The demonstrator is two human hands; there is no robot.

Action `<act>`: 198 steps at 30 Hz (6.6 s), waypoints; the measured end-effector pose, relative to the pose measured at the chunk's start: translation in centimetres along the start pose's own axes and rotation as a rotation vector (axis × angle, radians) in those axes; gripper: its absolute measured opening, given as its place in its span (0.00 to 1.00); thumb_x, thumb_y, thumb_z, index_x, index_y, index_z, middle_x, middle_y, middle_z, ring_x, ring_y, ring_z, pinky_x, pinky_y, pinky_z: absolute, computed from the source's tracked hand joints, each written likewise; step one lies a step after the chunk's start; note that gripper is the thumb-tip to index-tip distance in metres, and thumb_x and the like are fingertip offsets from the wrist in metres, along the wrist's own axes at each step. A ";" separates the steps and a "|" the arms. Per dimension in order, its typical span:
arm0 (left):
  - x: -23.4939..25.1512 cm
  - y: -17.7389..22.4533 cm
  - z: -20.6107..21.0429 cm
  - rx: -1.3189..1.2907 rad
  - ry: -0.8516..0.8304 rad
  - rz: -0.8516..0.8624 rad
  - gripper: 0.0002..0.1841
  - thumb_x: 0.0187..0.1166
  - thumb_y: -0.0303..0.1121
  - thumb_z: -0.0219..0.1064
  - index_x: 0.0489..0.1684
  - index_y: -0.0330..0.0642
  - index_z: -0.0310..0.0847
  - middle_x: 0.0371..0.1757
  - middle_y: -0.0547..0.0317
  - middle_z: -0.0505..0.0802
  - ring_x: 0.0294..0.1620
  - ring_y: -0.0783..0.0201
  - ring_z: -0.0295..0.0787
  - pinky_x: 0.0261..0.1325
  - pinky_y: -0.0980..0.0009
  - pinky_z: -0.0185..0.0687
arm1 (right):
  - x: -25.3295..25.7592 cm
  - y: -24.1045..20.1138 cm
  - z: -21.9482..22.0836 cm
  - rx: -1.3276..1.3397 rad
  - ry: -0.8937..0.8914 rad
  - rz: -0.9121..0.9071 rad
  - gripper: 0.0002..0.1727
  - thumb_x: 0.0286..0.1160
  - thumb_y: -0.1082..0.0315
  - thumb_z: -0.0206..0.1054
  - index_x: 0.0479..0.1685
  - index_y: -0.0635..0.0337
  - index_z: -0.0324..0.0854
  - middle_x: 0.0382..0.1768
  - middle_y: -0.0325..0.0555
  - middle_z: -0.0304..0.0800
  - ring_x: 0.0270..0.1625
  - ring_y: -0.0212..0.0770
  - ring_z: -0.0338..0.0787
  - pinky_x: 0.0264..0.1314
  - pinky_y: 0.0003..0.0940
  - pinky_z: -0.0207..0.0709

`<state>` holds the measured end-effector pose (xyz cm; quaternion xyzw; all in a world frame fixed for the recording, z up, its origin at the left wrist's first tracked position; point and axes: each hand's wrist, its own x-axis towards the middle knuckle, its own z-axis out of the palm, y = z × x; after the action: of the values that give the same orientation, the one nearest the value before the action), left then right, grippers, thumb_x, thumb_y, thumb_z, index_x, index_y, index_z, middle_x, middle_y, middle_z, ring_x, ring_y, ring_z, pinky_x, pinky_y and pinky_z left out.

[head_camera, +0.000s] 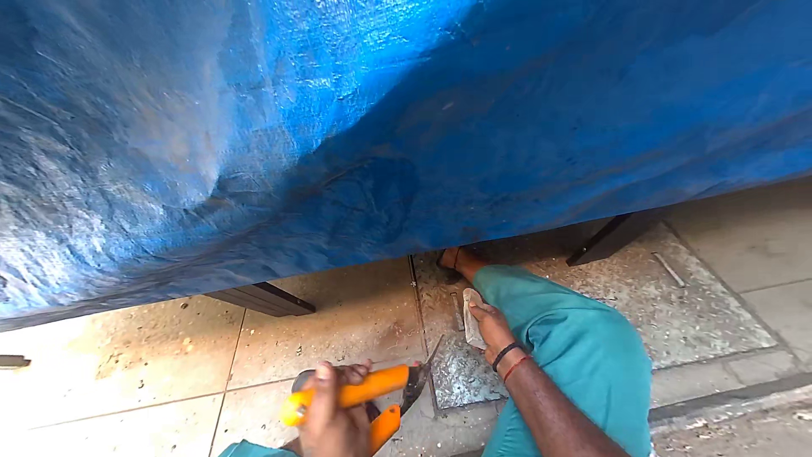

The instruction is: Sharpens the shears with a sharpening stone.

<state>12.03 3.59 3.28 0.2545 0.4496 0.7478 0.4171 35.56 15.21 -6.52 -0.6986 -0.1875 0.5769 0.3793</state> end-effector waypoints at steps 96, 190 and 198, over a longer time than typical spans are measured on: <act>10.1 -1.0 -12.8 -0.044 1.055 -0.250 0.13 0.83 0.38 0.55 0.26 0.55 0.59 0.14 0.68 0.65 0.15 0.66 0.68 0.28 0.63 0.80 | -0.1 9.3 8.4 -1.251 -0.351 0.028 0.40 0.83 0.51 0.63 0.90 0.53 0.51 0.67 0.55 0.87 0.69 0.52 0.89 0.71 0.55 0.80; 9.6 -2.2 -13.6 -0.130 1.154 -0.349 0.09 0.82 0.37 0.55 0.31 0.55 0.60 0.19 0.66 0.67 0.18 0.65 0.69 0.31 0.64 0.78 | -3.0 8.5 8.4 -1.788 -0.344 -0.183 0.37 0.86 0.44 0.54 0.95 0.31 0.52 0.73 0.66 0.77 0.61 0.62 0.90 0.61 0.57 0.85; 9.8 -2.1 -13.9 -0.132 1.156 -0.344 0.09 0.83 0.38 0.56 0.32 0.55 0.60 0.20 0.66 0.67 0.18 0.66 0.69 0.30 0.64 0.79 | -2.0 7.8 9.0 -1.794 -0.348 -0.137 0.37 0.86 0.45 0.55 0.95 0.36 0.52 0.72 0.66 0.78 0.63 0.62 0.89 0.62 0.58 0.85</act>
<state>-2.73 6.06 -5.01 -0.2955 0.5907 0.7131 0.2350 25.09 11.58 -11.43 -0.6218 -0.6607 0.2887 -0.3056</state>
